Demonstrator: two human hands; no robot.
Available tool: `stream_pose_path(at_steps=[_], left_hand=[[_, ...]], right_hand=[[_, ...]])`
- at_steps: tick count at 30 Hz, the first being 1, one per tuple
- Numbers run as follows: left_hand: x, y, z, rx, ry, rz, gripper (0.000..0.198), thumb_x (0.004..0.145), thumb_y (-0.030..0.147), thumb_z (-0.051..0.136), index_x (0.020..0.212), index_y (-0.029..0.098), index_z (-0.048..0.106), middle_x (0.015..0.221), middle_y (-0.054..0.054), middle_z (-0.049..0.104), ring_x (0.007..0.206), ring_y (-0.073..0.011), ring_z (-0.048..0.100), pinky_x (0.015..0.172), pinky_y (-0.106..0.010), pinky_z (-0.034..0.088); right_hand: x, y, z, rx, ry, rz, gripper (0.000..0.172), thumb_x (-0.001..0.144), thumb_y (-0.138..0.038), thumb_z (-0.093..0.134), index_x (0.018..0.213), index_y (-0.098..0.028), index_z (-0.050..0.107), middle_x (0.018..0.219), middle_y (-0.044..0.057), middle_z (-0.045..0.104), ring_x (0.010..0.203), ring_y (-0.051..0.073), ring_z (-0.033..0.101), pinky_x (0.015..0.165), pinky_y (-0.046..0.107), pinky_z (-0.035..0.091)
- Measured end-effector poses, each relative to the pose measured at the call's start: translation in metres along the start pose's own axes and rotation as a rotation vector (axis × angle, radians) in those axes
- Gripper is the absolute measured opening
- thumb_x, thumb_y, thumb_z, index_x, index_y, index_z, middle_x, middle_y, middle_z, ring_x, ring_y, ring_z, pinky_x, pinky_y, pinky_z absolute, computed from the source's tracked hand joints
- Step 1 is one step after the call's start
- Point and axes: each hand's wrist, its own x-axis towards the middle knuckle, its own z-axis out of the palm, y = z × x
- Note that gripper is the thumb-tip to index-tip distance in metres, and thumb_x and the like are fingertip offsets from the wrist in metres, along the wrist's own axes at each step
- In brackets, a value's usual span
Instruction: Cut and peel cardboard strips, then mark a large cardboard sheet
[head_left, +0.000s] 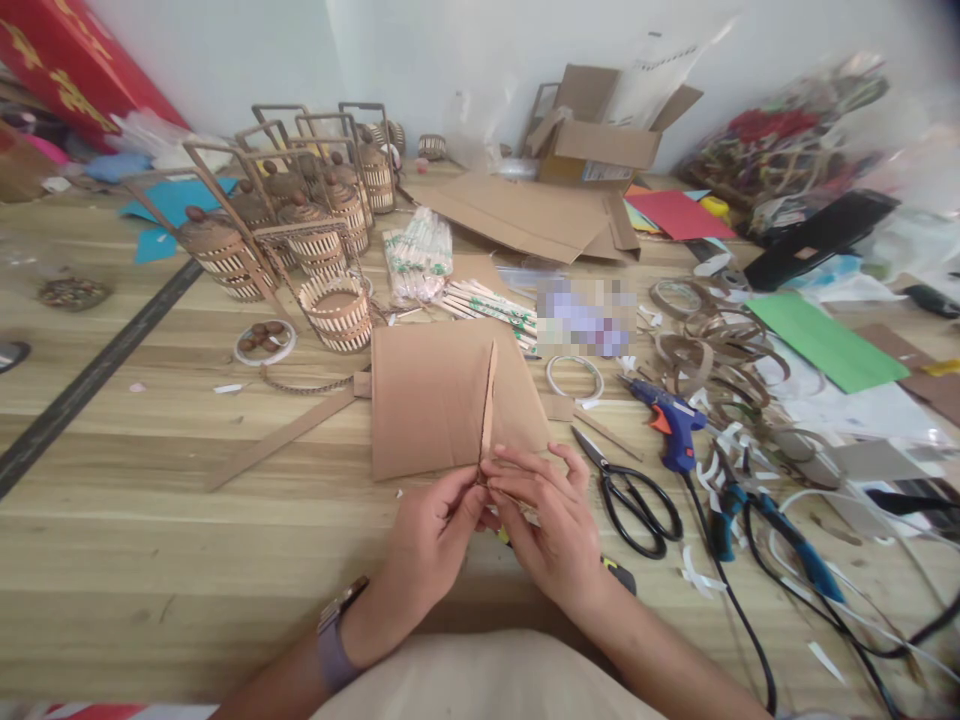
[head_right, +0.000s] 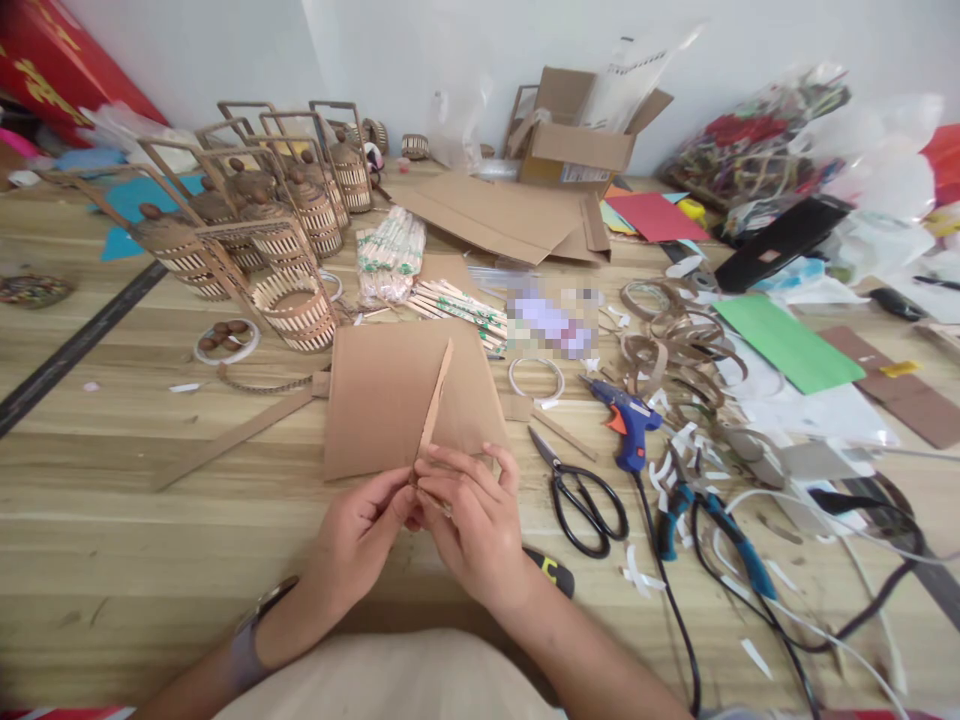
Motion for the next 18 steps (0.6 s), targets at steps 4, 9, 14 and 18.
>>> stream_pose_path(at_steps=[4,9,14,18], left_hand=[[-0.0024,-0.0031,0.0001,0.002,-0.025,0.007,0.035,0.098,0.041,0.048,0.109,0.016,0.07,0.083,-0.005,0.075,0.073,-0.0158,0.07,0.068,-0.023,0.055],[-0.0021,-0.0056,0.0008,-0.042,-0.035,-0.029,0.037,0.096,0.045,0.051,0.111,0.016,0.069,0.091,-0.007,0.076,0.079,-0.0175,0.071,0.071,-0.025,0.056],[0.001,-0.0004,0.0001,-0.08,-0.032,-0.062,0.038,0.094,0.046,0.051,0.109,0.016,0.069,0.095,-0.007,0.076,0.08,-0.0175,0.071,0.072,-0.026,0.057],[0.0006,0.0023,-0.0007,-0.036,-0.012,-0.057,0.037,0.096,0.045,0.049,0.108,0.016,0.069,0.086,-0.005,0.074,0.074,-0.0163,0.069,0.068,-0.025,0.056]], right_hand=[[0.0,0.0003,-0.0012,0.022,0.017,0.054,0.015,0.093,-0.009,0.055,0.096,-0.023,0.055,0.089,-0.001,0.077,0.096,0.018,0.072,0.102,0.039,0.032],[-0.0001,0.001,-0.0006,0.005,0.025,0.044,0.016,0.093,-0.01,0.055,0.097,-0.025,0.055,0.088,-0.002,0.077,0.095,0.018,0.072,0.1,0.039,0.034],[-0.0008,-0.0002,0.0016,0.022,-0.012,-0.006,0.014,0.094,-0.011,0.055,0.1,-0.024,0.055,0.095,0.001,0.077,0.098,0.018,0.071,0.102,0.04,0.032],[-0.0008,0.0003,0.0033,0.016,-0.003,0.006,0.013,0.093,-0.012,0.058,0.098,-0.023,0.057,0.095,0.001,0.077,0.099,0.018,0.071,0.102,0.04,0.033]])
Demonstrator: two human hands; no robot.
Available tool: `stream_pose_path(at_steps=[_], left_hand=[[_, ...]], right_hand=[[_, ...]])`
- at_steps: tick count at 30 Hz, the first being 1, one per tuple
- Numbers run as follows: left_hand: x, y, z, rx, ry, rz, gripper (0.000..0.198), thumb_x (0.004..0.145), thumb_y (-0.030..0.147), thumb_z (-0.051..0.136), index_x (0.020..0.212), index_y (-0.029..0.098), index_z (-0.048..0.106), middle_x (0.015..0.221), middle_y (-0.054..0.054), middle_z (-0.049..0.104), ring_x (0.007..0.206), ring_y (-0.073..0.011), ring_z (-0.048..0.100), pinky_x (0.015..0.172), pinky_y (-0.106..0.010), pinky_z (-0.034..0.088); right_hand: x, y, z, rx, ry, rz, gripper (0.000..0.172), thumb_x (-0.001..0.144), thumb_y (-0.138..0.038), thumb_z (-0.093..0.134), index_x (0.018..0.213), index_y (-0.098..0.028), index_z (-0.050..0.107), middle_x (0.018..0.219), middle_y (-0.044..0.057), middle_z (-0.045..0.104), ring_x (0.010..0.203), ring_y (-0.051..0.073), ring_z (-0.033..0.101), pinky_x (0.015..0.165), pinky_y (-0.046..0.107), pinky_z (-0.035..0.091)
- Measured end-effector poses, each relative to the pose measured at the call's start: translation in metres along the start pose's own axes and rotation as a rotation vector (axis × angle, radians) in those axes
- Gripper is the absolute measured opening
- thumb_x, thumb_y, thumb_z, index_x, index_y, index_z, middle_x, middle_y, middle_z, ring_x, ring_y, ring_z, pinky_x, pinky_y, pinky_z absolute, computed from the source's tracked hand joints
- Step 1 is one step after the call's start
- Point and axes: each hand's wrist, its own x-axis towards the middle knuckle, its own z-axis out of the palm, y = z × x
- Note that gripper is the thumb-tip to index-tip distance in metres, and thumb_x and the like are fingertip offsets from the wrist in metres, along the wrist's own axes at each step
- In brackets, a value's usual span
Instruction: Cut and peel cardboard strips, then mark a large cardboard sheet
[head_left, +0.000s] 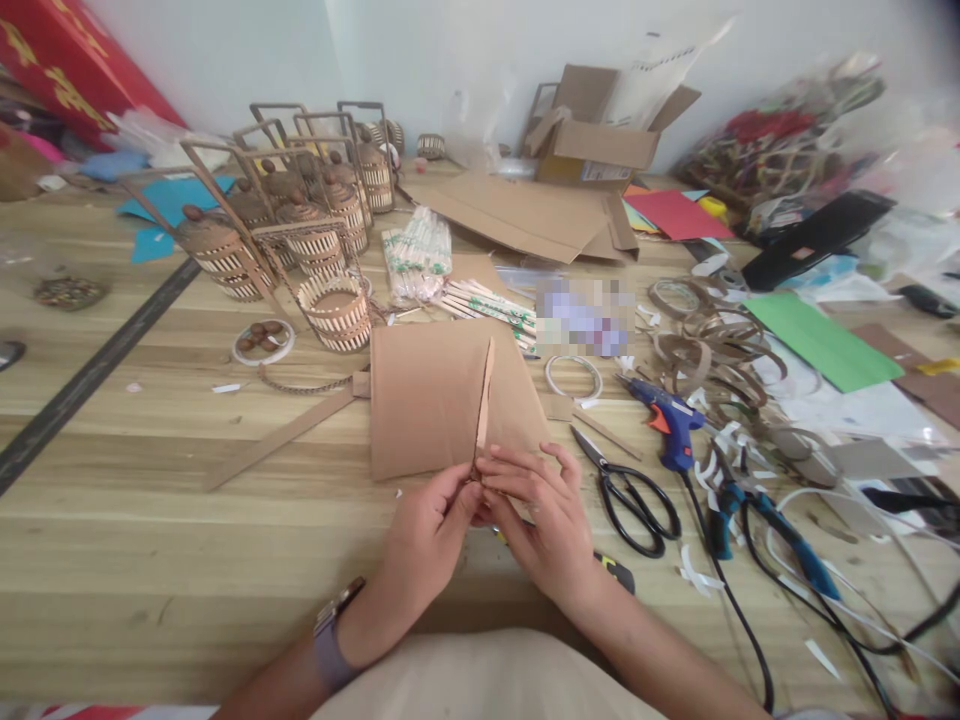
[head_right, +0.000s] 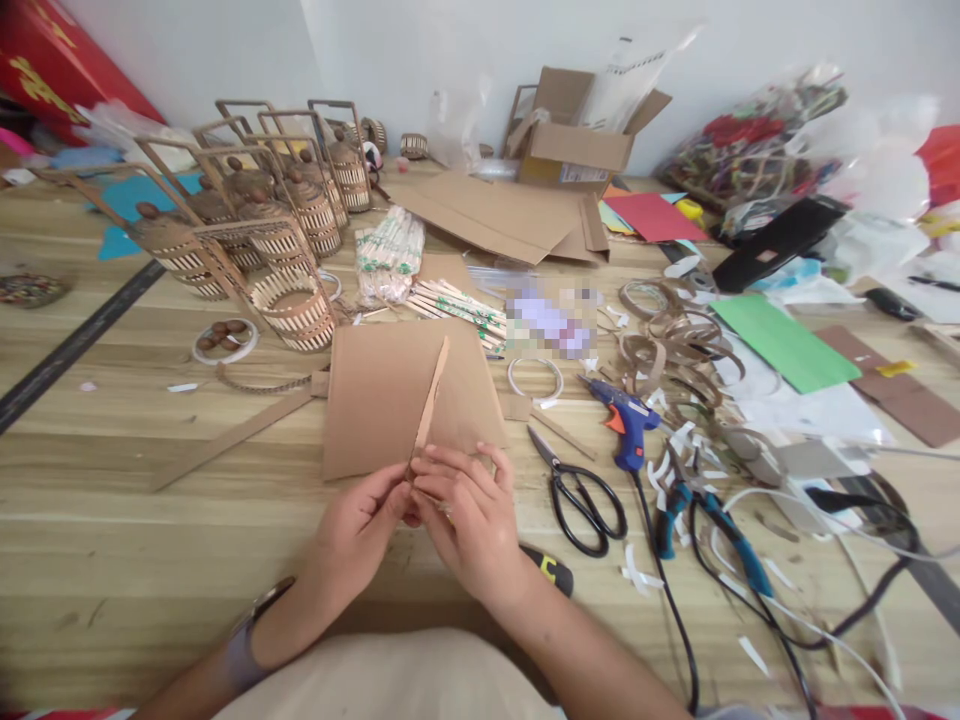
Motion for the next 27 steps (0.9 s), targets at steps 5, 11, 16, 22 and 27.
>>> stream_pose_path(at_steps=[5,11,16,22,27], left_hand=[[-0.0038,-0.0013,-0.0001,0.059,-0.021,0.034,0.038,0.098,0.044,0.046,0.11,0.016,0.068,0.082,-0.005,0.074,0.073,-0.0165,0.07,0.069,-0.025,0.056],[-0.0019,-0.0033,0.0004,0.05,-0.046,0.045,0.038,0.098,0.044,0.046,0.11,0.016,0.068,0.083,-0.006,0.075,0.074,-0.0174,0.071,0.07,-0.026,0.057],[-0.0001,-0.0011,0.0007,0.032,-0.014,0.012,0.037,0.096,0.044,0.048,0.108,0.016,0.068,0.085,-0.006,0.075,0.073,-0.0171,0.071,0.07,-0.026,0.057],[0.0004,-0.0014,0.0005,0.038,0.004,0.008,0.038,0.095,0.046,0.047,0.101,0.015,0.068,0.079,-0.006,0.074,0.071,-0.0172,0.07,0.068,-0.026,0.057],[-0.0008,-0.0002,-0.0004,0.064,0.023,0.011,0.041,0.095,0.051,0.046,0.091,0.016,0.066,0.077,-0.006,0.074,0.071,-0.0179,0.07,0.066,-0.027,0.056]], right_hand=[[0.0003,0.0011,-0.0015,0.038,0.007,0.056,0.016,0.093,-0.01,0.056,0.099,-0.025,0.056,0.091,-0.002,0.077,0.094,0.018,0.072,0.101,0.039,0.034],[0.0026,0.001,-0.0036,0.038,0.036,0.069,0.018,0.093,-0.01,0.055,0.101,-0.026,0.054,0.089,-0.002,0.077,0.091,0.018,0.072,0.099,0.039,0.038],[0.0012,0.0015,-0.0025,0.053,0.029,0.05,0.017,0.092,-0.008,0.055,0.099,-0.024,0.054,0.091,-0.001,0.076,0.094,0.016,0.072,0.099,0.038,0.037],[-0.0008,0.0036,-0.0009,0.014,0.0,0.029,0.013,0.093,-0.011,0.057,0.096,-0.023,0.056,0.093,0.0,0.076,0.097,0.017,0.07,0.098,0.039,0.037],[-0.001,0.0028,0.0012,-0.005,-0.027,0.04,0.016,0.093,-0.011,0.055,0.1,-0.025,0.056,0.096,0.0,0.076,0.096,0.018,0.071,0.096,0.04,0.038]])
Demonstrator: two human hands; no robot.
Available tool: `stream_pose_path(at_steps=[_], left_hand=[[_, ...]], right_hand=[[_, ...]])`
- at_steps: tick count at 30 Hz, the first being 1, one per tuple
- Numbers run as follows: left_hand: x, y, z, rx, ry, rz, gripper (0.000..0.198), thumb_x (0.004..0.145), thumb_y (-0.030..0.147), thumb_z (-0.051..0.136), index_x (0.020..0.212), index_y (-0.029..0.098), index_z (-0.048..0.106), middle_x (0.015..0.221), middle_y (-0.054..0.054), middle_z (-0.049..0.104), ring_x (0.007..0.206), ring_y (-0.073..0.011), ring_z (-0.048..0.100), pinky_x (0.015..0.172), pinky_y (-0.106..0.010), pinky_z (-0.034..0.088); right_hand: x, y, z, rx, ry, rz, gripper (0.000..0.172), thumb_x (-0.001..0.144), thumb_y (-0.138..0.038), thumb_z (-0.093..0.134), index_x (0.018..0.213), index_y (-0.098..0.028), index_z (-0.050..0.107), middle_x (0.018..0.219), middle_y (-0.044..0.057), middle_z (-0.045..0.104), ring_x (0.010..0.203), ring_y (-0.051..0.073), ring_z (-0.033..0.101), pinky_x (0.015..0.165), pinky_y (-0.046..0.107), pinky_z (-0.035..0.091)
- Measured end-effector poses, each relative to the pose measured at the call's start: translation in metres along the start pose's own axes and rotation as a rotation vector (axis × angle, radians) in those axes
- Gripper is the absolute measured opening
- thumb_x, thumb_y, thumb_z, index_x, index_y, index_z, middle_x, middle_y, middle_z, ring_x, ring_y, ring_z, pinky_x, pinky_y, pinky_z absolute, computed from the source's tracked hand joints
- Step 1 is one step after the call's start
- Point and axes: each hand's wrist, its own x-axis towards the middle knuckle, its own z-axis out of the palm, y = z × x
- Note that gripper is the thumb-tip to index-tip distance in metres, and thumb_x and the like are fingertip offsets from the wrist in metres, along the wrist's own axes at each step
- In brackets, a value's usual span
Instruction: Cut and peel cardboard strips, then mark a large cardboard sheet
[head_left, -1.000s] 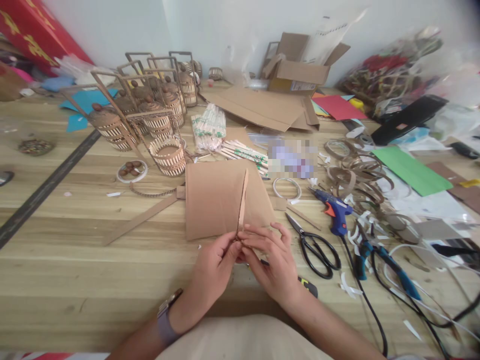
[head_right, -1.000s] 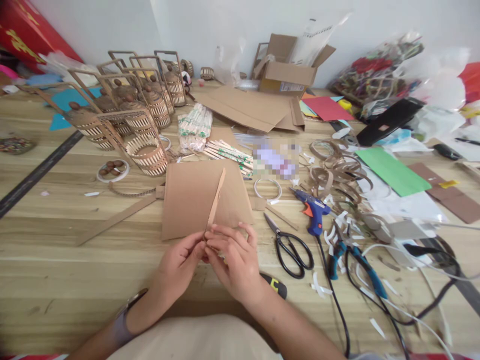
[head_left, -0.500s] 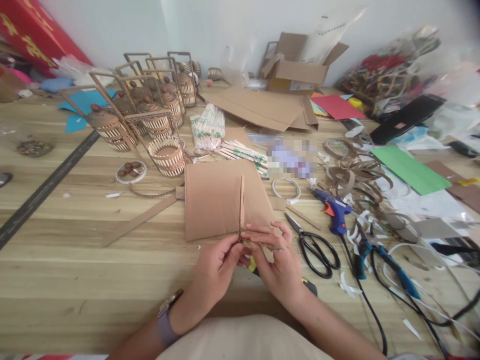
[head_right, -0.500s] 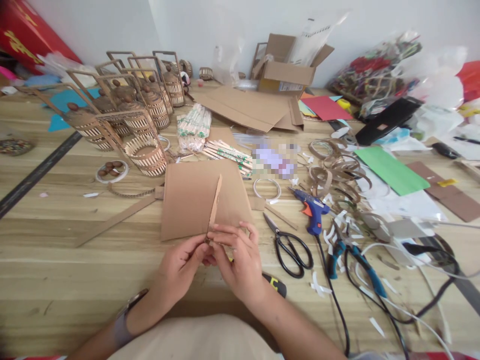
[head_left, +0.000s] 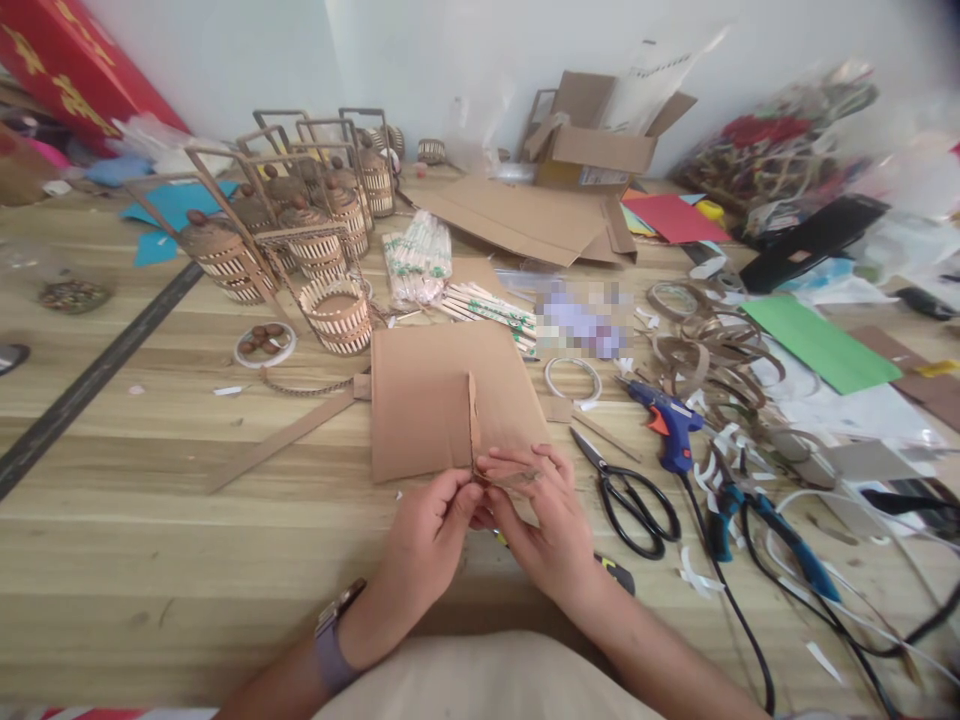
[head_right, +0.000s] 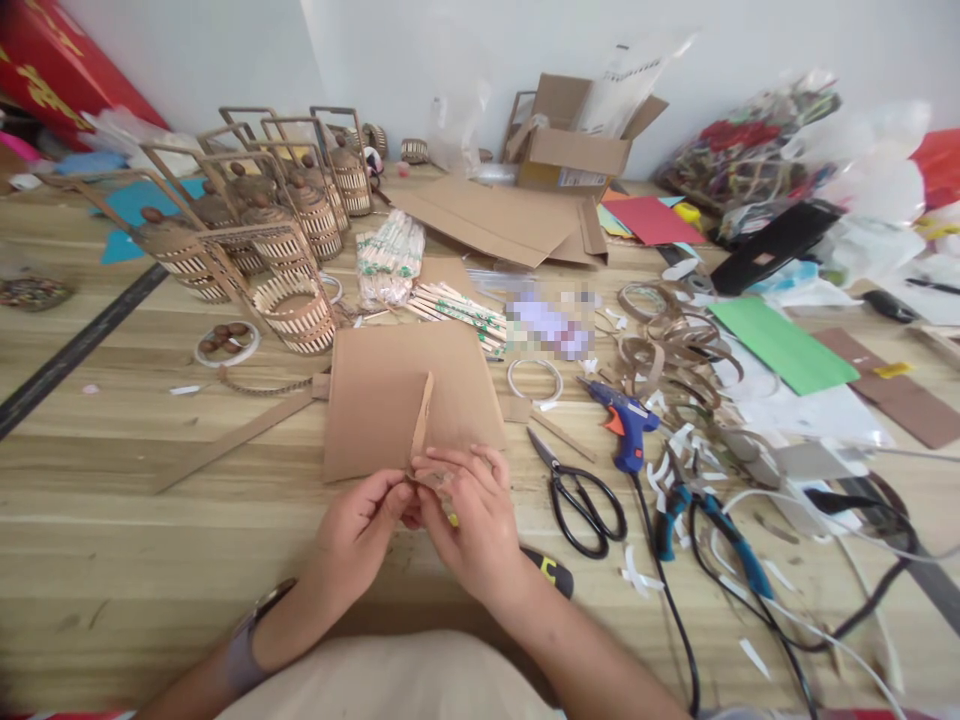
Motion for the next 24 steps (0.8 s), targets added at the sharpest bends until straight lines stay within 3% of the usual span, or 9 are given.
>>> stream_pose_path(at_steps=[7,15,24], left_hand=[[-0.001,-0.001,-0.002,0.166,-0.008,0.132,0.038,0.1,0.046,0.039,0.093,0.018,0.065,0.079,-0.006,0.074,0.073,-0.0176,0.071,0.067,-0.025,0.054],[-0.004,-0.004,-0.007,0.532,0.043,0.42,0.044,0.104,0.043,0.031,0.088,0.019,0.065,0.074,-0.006,0.071,0.065,-0.0182,0.065,0.061,-0.026,0.046],[-0.004,-0.001,-0.002,0.471,-0.019,0.35,0.043,0.103,0.042,0.033,0.084,0.019,0.065,0.071,-0.004,0.069,0.063,-0.0168,0.063,0.06,-0.025,0.045]], right_hand=[[0.003,-0.003,-0.004,-0.001,0.024,-0.006,0.025,0.09,-0.01,0.06,0.109,-0.025,0.054,0.094,0.0,0.077,0.089,0.018,0.072,0.096,0.04,0.041],[0.008,0.001,-0.011,0.046,0.022,-0.061,0.031,0.091,-0.011,0.061,0.117,-0.026,0.051,0.088,-0.001,0.077,0.082,0.017,0.072,0.095,0.04,0.042],[0.004,-0.003,-0.01,-0.057,0.051,-0.113,0.027,0.087,-0.005,0.058,0.102,-0.028,0.056,0.087,-0.004,0.076,0.081,0.014,0.072,0.094,0.038,0.039]])
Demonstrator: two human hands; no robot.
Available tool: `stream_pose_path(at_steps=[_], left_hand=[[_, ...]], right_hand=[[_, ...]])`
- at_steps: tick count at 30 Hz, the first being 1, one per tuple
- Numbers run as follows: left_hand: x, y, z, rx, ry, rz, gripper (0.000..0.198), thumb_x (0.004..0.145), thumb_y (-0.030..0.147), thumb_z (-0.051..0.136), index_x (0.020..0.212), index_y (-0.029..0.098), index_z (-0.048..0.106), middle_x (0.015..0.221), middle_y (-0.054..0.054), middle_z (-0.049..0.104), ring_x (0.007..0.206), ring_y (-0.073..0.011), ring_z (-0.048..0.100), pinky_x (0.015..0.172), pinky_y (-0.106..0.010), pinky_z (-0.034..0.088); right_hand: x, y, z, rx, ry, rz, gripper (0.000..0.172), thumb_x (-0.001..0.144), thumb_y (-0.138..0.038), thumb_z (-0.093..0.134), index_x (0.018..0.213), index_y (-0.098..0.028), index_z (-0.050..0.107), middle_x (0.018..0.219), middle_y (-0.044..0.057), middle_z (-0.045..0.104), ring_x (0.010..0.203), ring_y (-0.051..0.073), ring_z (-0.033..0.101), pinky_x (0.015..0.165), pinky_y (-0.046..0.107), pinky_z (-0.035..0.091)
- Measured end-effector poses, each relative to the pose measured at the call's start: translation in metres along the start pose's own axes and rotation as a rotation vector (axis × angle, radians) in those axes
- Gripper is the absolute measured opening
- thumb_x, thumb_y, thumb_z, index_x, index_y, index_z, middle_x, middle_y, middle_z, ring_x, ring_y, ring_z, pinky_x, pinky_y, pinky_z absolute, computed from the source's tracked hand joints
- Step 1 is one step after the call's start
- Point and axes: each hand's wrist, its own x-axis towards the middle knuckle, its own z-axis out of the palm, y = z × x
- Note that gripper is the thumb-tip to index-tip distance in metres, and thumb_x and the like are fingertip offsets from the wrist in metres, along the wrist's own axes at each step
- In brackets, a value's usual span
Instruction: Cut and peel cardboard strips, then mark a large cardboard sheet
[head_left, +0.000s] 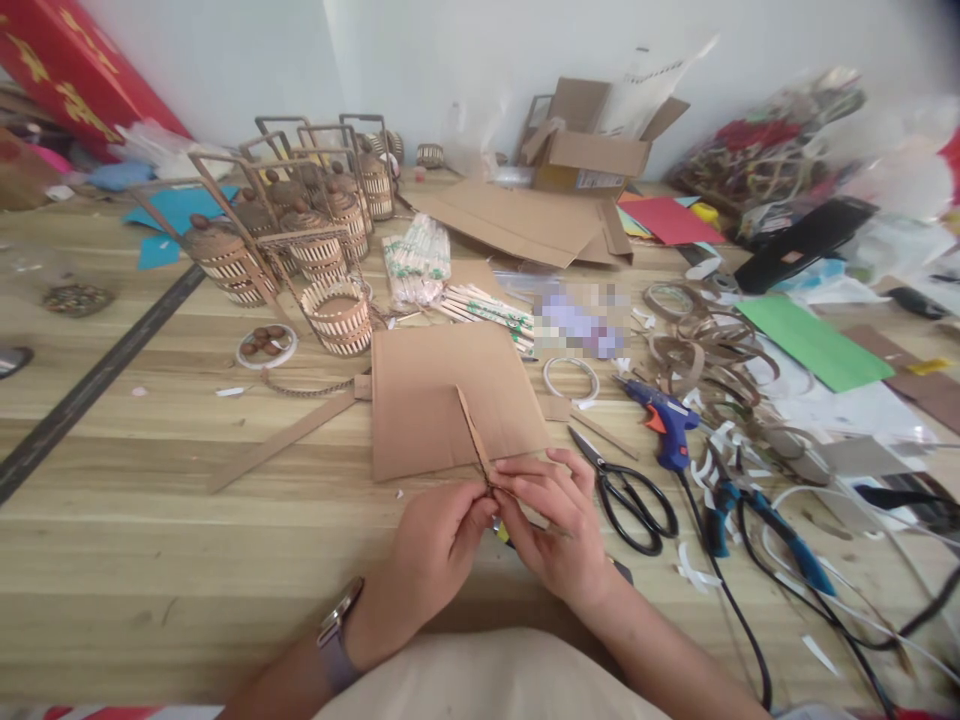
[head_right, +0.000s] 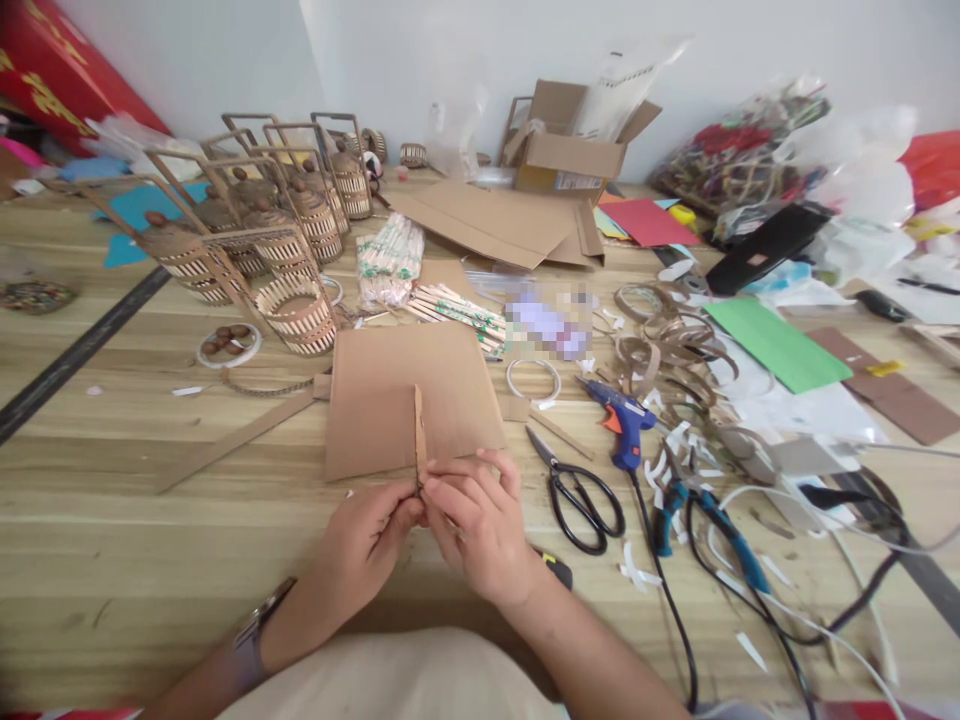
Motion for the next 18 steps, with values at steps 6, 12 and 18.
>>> stream_pose_path(at_steps=[6,12,18], left_hand=[[0.001,0.0046,0.0011,-0.12,0.013,-0.071,0.026,0.1,0.028,0.042,0.098,0.017,0.066,0.088,-0.006,0.073,0.073,-0.0163,0.065,0.067,-0.025,0.046],[0.0004,0.0085,0.0008,-0.128,0.031,-0.099,0.024,0.095,0.024,0.043,0.077,0.019,0.058,0.068,0.0,0.064,0.06,-0.0127,0.056,0.057,-0.022,0.039],[0.0007,0.0089,-0.0012,-0.14,0.016,-0.095,0.026,0.095,0.024,0.042,0.071,0.02,0.053,0.057,0.003,0.054,0.052,-0.0112,0.049,0.054,-0.022,0.036]], right_hand=[[-0.0024,-0.0005,0.0017,-0.028,0.01,-0.048,0.023,0.088,-0.005,0.056,0.095,-0.026,0.055,0.085,-0.003,0.076,0.085,0.015,0.073,0.092,0.038,0.039],[-0.0009,-0.0045,0.0017,0.017,-0.009,-0.01,0.022,0.088,-0.003,0.055,0.094,-0.025,0.057,0.085,-0.002,0.076,0.084,0.015,0.073,0.091,0.037,0.039],[-0.004,-0.0011,0.0086,0.267,0.091,0.173,0.032,0.085,-0.004,0.059,0.105,-0.028,0.052,0.084,-0.003,0.076,0.079,0.018,0.073,0.088,0.041,0.045]])
